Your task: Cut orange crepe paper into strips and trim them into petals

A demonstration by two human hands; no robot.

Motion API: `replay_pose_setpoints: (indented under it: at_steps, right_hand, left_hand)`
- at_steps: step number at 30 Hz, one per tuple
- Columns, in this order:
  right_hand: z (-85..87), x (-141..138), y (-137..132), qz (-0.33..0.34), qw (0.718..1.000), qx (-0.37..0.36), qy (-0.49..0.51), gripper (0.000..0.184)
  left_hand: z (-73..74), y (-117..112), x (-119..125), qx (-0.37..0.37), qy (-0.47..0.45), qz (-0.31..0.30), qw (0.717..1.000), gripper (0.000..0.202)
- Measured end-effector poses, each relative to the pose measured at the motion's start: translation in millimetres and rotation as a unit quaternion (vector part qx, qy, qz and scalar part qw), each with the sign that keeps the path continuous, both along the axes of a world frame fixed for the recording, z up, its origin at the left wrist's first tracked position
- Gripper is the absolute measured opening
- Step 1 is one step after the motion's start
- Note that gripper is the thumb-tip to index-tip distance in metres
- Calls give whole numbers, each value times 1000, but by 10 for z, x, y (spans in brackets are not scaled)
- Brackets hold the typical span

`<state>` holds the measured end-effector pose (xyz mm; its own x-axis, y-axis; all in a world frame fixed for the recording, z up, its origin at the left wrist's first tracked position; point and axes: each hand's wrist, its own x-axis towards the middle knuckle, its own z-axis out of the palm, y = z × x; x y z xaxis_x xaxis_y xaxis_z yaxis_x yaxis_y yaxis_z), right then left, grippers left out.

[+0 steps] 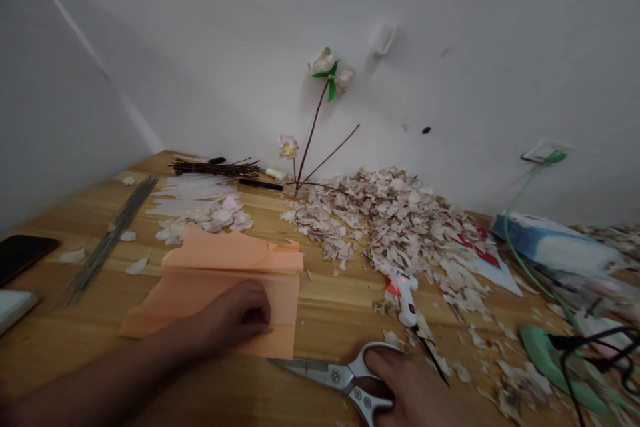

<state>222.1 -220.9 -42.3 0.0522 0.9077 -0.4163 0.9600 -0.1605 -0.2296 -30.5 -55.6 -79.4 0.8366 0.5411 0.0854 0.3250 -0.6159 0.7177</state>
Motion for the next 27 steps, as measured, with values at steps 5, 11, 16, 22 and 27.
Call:
replay_pose_setpoints:
  at_steps: [5,11,16,22,27]
  right_hand:
    - [73,-71,17,10,999,36,1,15]
    - [79,-142,48,17,999,51,-11,13]
    - [-50,-134,48,43,995,93,-12,16]
    - [-85,-147,91,58,994,93,-18,17]
    - [-110,-119,87,64,995,78,-12,18]
  left_hand:
    - [-20,-6,-10,-4,-4,-4,1000,7]
    - [-7,3,-6,-8,-3,2,1000,6]
    - [27,1,-11,-16,2,5,1000,4]
    - [31,-2,-8,-17,0,0,1000,4]
    - [34,-11,-10,-14,2,3,1000,6]
